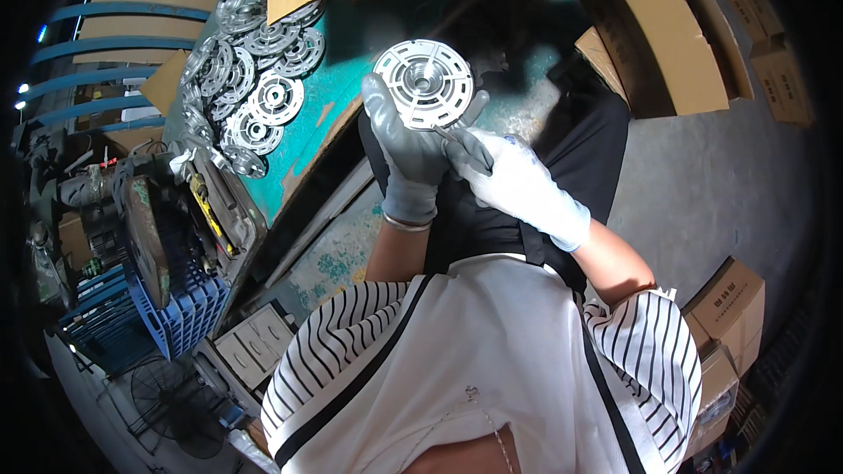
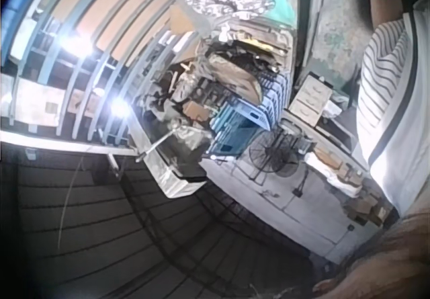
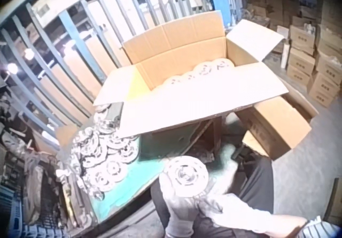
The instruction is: The recorder is inspecting and cleaning metal components using a small tool and then placing them into a cardboard box.
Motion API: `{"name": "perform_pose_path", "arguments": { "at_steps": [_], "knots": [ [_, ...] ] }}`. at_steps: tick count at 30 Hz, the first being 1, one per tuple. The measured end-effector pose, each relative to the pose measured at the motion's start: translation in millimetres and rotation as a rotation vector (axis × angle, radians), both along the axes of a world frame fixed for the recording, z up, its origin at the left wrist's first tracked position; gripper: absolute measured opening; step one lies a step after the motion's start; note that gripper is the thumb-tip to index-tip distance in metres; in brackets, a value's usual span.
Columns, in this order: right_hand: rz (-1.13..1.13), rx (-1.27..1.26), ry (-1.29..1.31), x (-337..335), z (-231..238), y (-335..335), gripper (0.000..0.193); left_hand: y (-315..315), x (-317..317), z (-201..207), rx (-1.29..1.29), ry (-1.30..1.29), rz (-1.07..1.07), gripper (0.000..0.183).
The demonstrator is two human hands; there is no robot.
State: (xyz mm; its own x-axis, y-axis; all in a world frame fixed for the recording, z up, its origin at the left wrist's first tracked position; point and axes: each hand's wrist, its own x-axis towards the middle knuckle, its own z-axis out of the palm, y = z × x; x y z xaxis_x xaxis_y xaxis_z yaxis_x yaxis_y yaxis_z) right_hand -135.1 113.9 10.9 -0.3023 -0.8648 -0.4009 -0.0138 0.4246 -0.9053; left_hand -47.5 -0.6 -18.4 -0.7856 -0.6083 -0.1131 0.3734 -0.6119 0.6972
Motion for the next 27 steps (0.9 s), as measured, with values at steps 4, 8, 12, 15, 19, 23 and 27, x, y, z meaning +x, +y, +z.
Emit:
{"name": "perform_pose_path", "arguments": {
  "at_steps": [4, 8, 12, 15, 19, 23, 27],
  "knots": [
    [0.009, -0.161, 0.361, 7, -12, 1, 0.019, 2, -1, 1, -0.012, -0.005, -0.012, 0.078],
    [-0.104, -0.067, 0.178, 12, -12, 2, 0.024, 0, -3, 0, -0.028, -0.015, -0.012, 0.077],
    [-0.083, -0.161, 0.300, 11, -16, 2, 0.027, 1, -1, -1, -0.037, -0.020, -0.005, 0.077],
    [-0.051, -0.325, 0.451, 9, -25, 2, 0.028, 1, -2, 0, -0.052, -0.021, 0.001, 0.076],
    [-0.016, -0.255, 0.510, 10, -21, -1, 0.029, -1, -3, 4, -0.065, -0.014, 0.002, 0.075],
    [-0.132, -0.268, 0.357, 9, -25, 8, 0.028, -3, -7, 1, -0.019, 0.050, 0.033, 0.069],
    [-0.234, -0.470, 0.274, 2, -20, 6, 0.026, -11, 15, -38, -0.236, 0.035, 0.395, 0.056]
  ]
}}
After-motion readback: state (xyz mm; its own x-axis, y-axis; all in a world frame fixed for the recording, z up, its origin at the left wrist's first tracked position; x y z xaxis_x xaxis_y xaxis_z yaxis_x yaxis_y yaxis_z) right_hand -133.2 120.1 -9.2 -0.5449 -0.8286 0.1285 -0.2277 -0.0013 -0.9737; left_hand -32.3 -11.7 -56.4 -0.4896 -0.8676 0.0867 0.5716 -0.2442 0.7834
